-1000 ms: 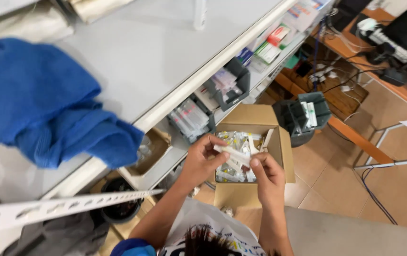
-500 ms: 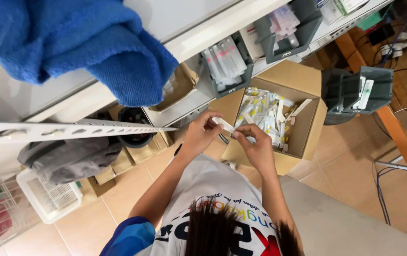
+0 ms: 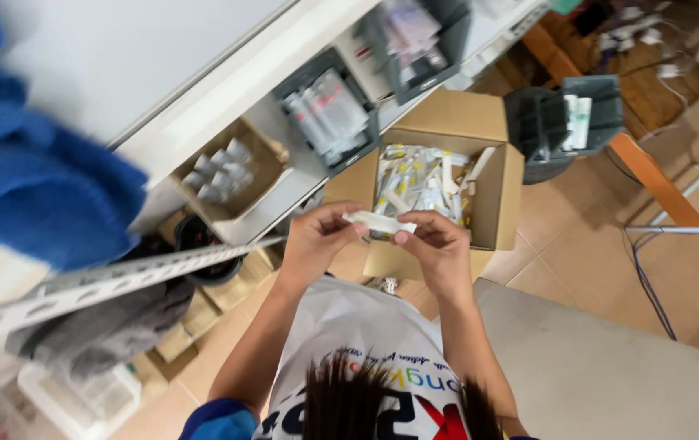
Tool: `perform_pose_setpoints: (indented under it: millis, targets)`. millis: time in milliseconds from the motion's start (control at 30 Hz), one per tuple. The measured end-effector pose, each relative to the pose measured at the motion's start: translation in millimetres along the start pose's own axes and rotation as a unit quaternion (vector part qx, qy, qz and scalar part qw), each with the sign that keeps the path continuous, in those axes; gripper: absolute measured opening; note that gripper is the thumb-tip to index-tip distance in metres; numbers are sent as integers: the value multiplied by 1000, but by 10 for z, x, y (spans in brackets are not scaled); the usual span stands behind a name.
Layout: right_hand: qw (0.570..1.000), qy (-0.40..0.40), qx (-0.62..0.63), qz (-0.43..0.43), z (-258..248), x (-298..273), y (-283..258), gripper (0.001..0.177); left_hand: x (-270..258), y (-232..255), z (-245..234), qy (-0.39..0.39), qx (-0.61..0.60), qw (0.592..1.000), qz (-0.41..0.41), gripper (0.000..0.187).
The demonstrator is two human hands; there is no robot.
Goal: The person sorts through a large cardboard box filled with individually wrapped medical items, likely syringes or needles. They pick up items, move them around within the box, and occasionally place them into a smaller box or onto a shelf. The task involves organizing and arranging the supplies.
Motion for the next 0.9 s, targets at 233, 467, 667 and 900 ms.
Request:
perform_pose_setpoints:
  millis: [233,467,667,900]
  targets:
    - [984,76,145,-66,-259,-141,-323,19,239,-32,512,-61,-104,991,-52,30]
    - [987,104,96,-79,-637,-244,-267,19,293,-133,870,-103,-147,983,-38,30]
    - [990,105,72,-53,-836,-250,-250,21,311,-205,1083,-100,-132,985,-55,30]
    - [978,206,-7,-27,-1372,254,-238,15,1045,-34,1614,-168,3,986,21,49]
Point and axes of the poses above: each hand's wrist, its own x-axis towards the middle knuckle, its own z-axis out of the palm, y = z × x, the point moved 2 cm from there along x, towards the middle knuckle
